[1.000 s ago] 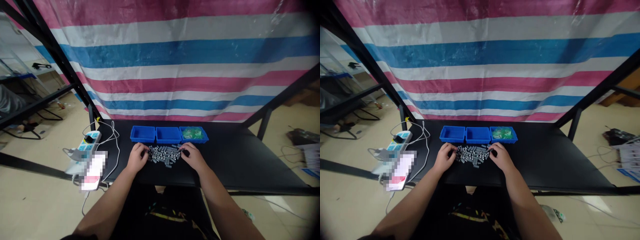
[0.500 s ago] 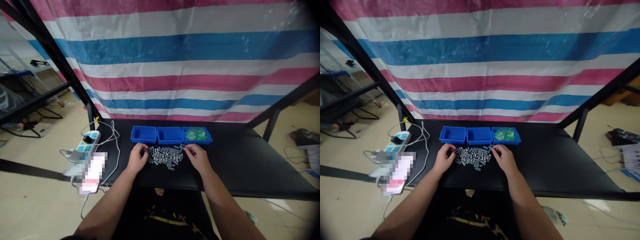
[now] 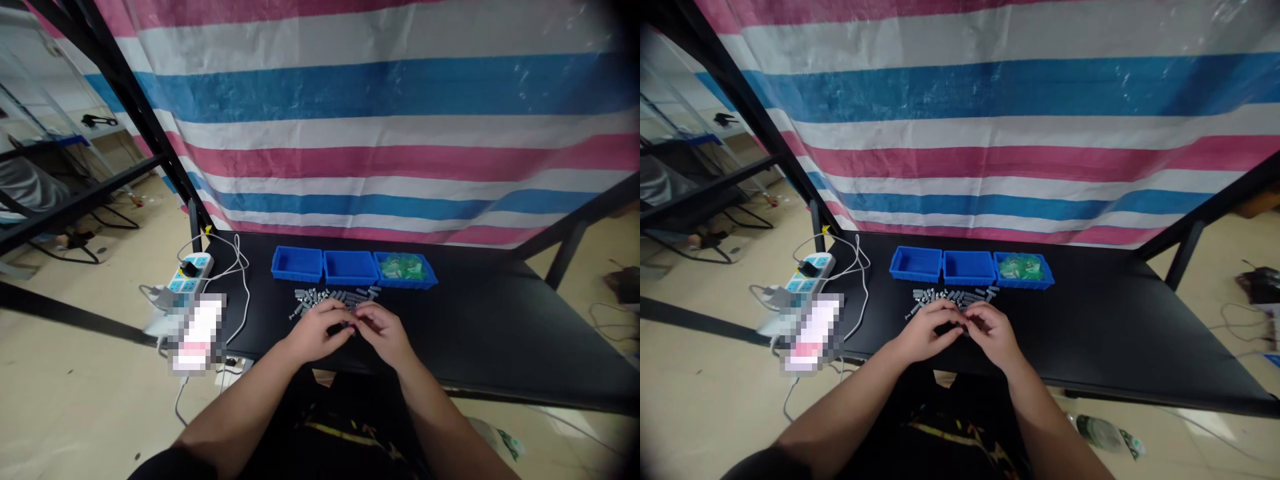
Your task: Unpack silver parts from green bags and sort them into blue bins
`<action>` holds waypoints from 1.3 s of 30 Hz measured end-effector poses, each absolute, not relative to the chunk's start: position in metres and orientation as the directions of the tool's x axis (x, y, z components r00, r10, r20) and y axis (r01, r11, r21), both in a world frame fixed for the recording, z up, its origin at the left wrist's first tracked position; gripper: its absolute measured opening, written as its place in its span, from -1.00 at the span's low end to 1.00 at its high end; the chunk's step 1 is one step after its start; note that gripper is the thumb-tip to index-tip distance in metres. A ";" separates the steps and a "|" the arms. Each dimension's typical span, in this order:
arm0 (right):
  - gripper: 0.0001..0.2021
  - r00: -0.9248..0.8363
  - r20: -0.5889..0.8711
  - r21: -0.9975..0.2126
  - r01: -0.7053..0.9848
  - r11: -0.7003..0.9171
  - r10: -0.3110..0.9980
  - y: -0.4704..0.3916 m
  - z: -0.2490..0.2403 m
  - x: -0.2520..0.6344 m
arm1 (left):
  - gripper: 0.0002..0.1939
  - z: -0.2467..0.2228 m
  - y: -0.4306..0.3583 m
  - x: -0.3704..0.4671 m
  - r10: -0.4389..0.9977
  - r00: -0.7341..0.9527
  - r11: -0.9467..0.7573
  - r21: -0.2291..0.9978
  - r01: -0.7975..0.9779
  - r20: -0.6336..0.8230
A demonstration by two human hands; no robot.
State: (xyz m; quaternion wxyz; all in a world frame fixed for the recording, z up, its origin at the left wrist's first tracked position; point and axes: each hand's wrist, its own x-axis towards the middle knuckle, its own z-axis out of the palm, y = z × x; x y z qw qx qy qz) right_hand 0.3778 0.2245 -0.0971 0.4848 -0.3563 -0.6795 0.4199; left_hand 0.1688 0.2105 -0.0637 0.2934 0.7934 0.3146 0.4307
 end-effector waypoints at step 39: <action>-0.89 -0.320 0.328 -0.443 0.779 0.443 0.889 0.254 -0.089 0.399 | -0.87 -0.094 0.215 0.084 0.931 0.122 -0.321 0.611 0.724 0.345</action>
